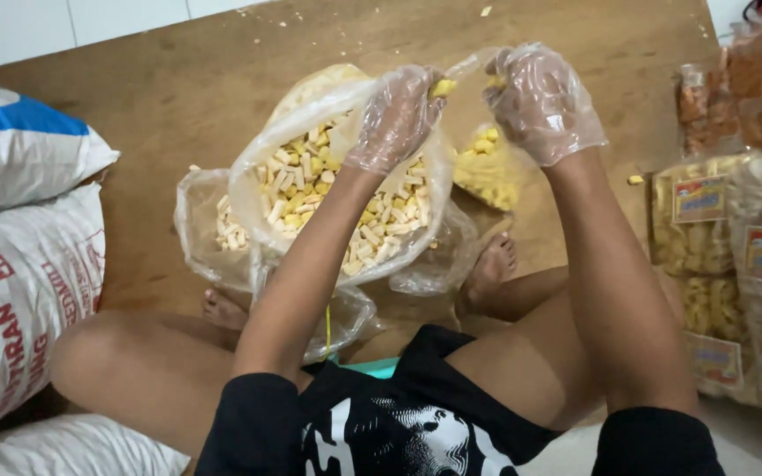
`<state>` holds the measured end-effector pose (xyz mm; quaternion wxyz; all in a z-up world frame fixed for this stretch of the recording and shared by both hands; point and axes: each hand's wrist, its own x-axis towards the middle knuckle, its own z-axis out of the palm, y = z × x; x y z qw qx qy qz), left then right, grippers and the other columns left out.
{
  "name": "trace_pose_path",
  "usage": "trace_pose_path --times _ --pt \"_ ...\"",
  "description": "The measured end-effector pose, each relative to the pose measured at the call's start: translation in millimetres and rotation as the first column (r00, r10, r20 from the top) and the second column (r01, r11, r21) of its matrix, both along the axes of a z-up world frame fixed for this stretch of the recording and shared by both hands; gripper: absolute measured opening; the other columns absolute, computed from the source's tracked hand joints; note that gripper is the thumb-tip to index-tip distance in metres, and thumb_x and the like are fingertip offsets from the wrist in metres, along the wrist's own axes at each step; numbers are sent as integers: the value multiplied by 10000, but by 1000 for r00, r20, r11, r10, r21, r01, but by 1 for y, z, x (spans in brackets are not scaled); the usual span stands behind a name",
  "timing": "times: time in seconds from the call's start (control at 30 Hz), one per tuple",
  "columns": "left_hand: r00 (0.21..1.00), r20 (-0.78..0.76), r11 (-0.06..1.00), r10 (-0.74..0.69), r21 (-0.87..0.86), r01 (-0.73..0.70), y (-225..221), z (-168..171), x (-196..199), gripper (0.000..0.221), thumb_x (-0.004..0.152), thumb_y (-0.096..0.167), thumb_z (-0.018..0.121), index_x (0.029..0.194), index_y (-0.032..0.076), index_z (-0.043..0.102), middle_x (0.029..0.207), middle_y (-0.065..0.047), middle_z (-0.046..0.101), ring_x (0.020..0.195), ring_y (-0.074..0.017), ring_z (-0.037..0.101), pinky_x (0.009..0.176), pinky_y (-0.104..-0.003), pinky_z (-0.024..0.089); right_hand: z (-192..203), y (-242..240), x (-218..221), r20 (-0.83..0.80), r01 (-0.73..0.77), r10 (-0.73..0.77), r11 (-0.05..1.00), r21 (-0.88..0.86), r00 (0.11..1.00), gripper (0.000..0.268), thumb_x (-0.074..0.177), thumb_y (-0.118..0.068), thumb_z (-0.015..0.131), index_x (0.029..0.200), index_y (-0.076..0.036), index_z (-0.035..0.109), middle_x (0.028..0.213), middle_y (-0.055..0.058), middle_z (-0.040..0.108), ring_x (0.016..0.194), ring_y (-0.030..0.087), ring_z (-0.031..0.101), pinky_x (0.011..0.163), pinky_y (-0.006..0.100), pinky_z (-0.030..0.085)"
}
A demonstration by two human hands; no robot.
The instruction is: Sorting and loosening sliced cassava chips inside a large plastic bag
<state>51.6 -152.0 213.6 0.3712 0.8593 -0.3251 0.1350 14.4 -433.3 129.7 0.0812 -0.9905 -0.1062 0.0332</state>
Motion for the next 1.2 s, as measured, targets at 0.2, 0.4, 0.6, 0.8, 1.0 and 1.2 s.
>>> trace_pose_path --times 0.2,0.4,0.6,0.8,1.0,1.2 --pt "998 13 997 -55 45 55 -29 -20 1 195 943 178 659 1110 114 583 971 -91 607 823 -258 604 749 -426 534 -10 -26 -6 -25 24 -26 998 -63 999 166 1002 -290 501 918 -154 548 731 100 612 720 296 610 641 426 552" --pt "995 -58 995 -76 57 79 -53 -27 2 202 935 160 652 1134 133 628 1004 -92 671 851 -262 655 768 -428 573 -17 -39 -10 -59 38 -46 991 -128 997 184 1012 -277 476 884 -163 541 710 84 598 685 271 585 614 403 541" --pt "972 184 986 -143 -61 156 -51 -33 2 413 866 111 733 1244 52 575 1092 -131 639 1018 -298 633 957 -428 542 -19 -37 -8 -81 -5 -11 982 -188 997 213 1022 -265 452 850 -171 535 689 68 584 649 246 559 588 380 529" --pt "991 100 992 -88 -78 96 -20 0 -13 347 907 88 647 1241 63 556 1134 -129 611 1035 -302 624 934 -425 537 -18 -17 -1 -95 -80 58 966 -245 994 250 1033 -253 427 816 -179 529 667 52 571 614 222 533 561 356 518" --pt "968 -253 997 -8 72 27 19 -1 -23 248 991 228 578 1227 153 589 950 -62 717 936 -257 687 813 -430 573 -18 18 8 -115 -177 149 937 -300 982 292 1043 -241 402 783 -188 522 646 36 557 578 197 508 535 333 507" --pt "900 -395 979 183 159 -130 66 -33 -28 227 891 319 683 1109 256 692 878 -67 762 991 -323 734 868 -515 599 -16 72 15 -133 -275 243 893 -357 961 336 1053 -229 378 749 -196 516 625 19 543 542 172 482 508 310 496"
